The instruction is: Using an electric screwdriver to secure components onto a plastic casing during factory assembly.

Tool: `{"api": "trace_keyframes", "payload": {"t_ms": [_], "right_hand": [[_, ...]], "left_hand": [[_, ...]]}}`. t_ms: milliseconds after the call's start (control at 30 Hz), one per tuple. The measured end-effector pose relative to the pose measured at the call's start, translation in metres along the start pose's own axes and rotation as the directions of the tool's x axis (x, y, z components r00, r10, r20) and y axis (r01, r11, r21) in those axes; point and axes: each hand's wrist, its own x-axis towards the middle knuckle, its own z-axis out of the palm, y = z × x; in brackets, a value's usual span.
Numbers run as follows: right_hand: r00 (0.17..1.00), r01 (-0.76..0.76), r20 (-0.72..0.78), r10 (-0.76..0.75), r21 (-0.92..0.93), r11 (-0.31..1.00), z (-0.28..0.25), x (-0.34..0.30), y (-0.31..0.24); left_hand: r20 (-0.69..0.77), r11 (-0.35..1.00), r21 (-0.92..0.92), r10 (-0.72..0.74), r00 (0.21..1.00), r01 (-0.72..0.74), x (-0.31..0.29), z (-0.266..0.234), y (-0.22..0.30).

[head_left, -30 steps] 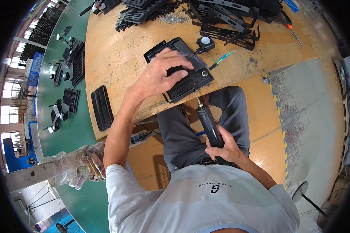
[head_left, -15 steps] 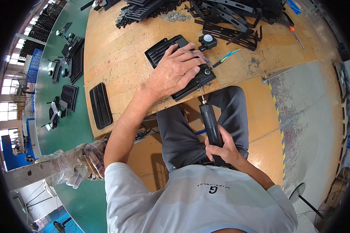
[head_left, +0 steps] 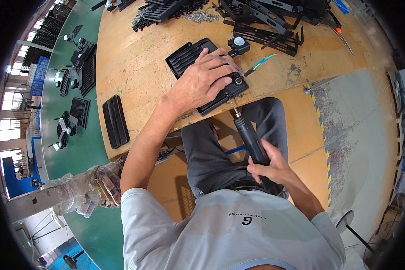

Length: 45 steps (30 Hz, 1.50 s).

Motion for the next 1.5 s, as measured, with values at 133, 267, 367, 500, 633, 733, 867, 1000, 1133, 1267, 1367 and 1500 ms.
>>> {"api": "trace_keyframes", "payload": {"t_ms": [133, 267, 367, 500, 633, 733, 867, 1000, 1133, 1267, 1367, 1500], "right_hand": [[0.998, -0.060, 0.024, 0.063, -0.118, 0.991, -0.004, -0.002, -0.021], [0.992, -0.110, 0.057, 0.109, 0.026, 0.994, -0.002, -0.006, -0.024], [0.988, -0.147, 0.047, 0.146, 0.018, 0.989, -0.002, -0.008, -0.026], [0.982, -0.184, 0.017, 0.188, -0.117, 0.976, -0.005, -0.006, -0.033], [0.969, -0.246, -0.006, 0.248, -0.155, 0.957, -0.001, -0.005, -0.050], [0.961, -0.271, -0.003, 0.275, -0.180, 0.946, 0.000, -0.003, -0.059], [0.955, -0.287, 0.023, 0.295, -0.167, 0.943, 0.002, -0.002, -0.067], [0.944, -0.324, 0.016, 0.330, -0.148, 0.934, 0.003, -0.001, -0.071], [0.952, -0.296, 0.036, 0.305, -0.161, 0.942, 0.002, 0.002, -0.066], [0.993, 0.046, -0.021, -0.116, -0.839, 0.542, 0.004, 0.002, -0.041], [0.952, 0.016, -0.074, -0.297, -0.957, 0.289, 0.000, -0.005, -0.045], [0.962, -0.093, -0.167, -0.214, -0.943, 0.321, -0.040, -0.050, -0.017]], "left_hand": [[-0.002, 1.000, -0.012, -0.003, 1.000, 0.003, 0.000, 0.001, -0.001], [0.010, 0.998, -0.068, -0.009, 1.000, 0.009, 0.000, 0.000, -0.005], [0.033, 0.996, -0.086, -0.015, 0.999, 0.018, 0.001, 0.000, -0.006], [0.038, 0.992, -0.118, -0.046, 0.998, 0.050, 0.001, 0.000, -0.003], [0.016, 0.990, -0.135, -0.050, 0.999, 0.051, -0.001, 0.003, -0.006], [0.018, 0.986, -0.157, -0.057, 0.998, 0.059, -0.004, 0.008, -0.010], [0.000, 0.981, -0.179, -0.075, 0.997, 0.074, -0.004, 0.007, -0.009], [0.002, 0.980, -0.187, -0.075, 0.997, 0.074, -0.001, 0.008, -0.008], [0.003, 0.984, -0.158, -0.086, 0.996, 0.085, -0.003, 0.006, -0.006], [-0.006, 0.987, -0.164, -0.001, 1.000, 0.000, -0.001, -0.006, -0.002], [-0.096, 0.996, -0.088, -0.006, 0.995, -0.003, 0.002, 0.008, 0.005], [-0.148, 1.000, -0.011, -0.003, 0.989, 0.001, 0.018, 0.038, 0.011]]}}
